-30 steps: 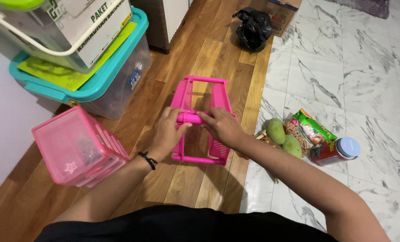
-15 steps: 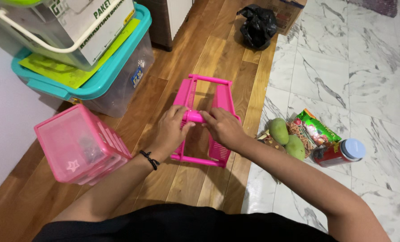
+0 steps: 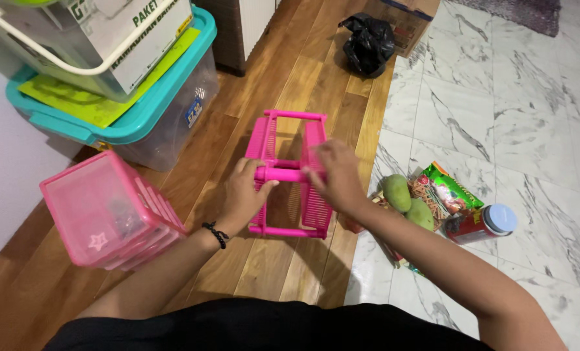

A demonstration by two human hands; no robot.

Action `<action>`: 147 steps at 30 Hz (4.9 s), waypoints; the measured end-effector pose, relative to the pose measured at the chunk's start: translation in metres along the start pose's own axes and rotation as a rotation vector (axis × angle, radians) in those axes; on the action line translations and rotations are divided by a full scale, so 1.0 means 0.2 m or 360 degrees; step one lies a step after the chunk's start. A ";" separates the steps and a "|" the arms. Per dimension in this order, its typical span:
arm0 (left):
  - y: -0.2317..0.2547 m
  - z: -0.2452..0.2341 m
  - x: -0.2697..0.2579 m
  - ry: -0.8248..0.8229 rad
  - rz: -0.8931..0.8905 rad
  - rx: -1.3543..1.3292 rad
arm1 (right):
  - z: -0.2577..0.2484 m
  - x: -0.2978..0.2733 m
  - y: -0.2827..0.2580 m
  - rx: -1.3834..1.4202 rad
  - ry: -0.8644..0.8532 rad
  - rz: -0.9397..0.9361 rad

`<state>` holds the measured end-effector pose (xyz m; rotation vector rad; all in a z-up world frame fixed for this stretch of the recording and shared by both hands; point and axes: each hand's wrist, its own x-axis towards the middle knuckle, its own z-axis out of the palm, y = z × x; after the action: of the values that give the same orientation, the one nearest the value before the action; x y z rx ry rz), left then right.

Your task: The person assembles a pink plastic basket by hand, snapping together the side panels and handle pieces. After completing the assembly, they place a bottle, a tin can, a bag of crackers, and two mangoes into the basket.

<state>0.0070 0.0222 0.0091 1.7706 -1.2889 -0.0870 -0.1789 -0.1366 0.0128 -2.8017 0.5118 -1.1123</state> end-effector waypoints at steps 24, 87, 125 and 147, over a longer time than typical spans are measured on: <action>-0.60 0.37 -0.30 -0.0162 -0.0664 0.0185 | 0.37 0.19 -0.07 0.0687 -0.1196 0.0995; -0.60 0.96 -0.59 0.0221 -0.0074 0.0568 | 0.94 -1.23 0.31 0.0619 0.0112 0.1172; 0.26 0.56 0.07 0.0647 -0.0294 0.0625 | 0.12 -0.30 -0.02 0.1041 0.0497 0.1140; 0.24 0.56 0.06 0.0551 -0.0162 0.0480 | 0.15 -0.33 -0.02 0.0979 0.0391 0.1163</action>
<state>-0.0810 -0.0586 -0.0177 1.9987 -0.9982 0.3599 -0.2018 -0.1112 -0.0514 -1.7397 0.9198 -1.1626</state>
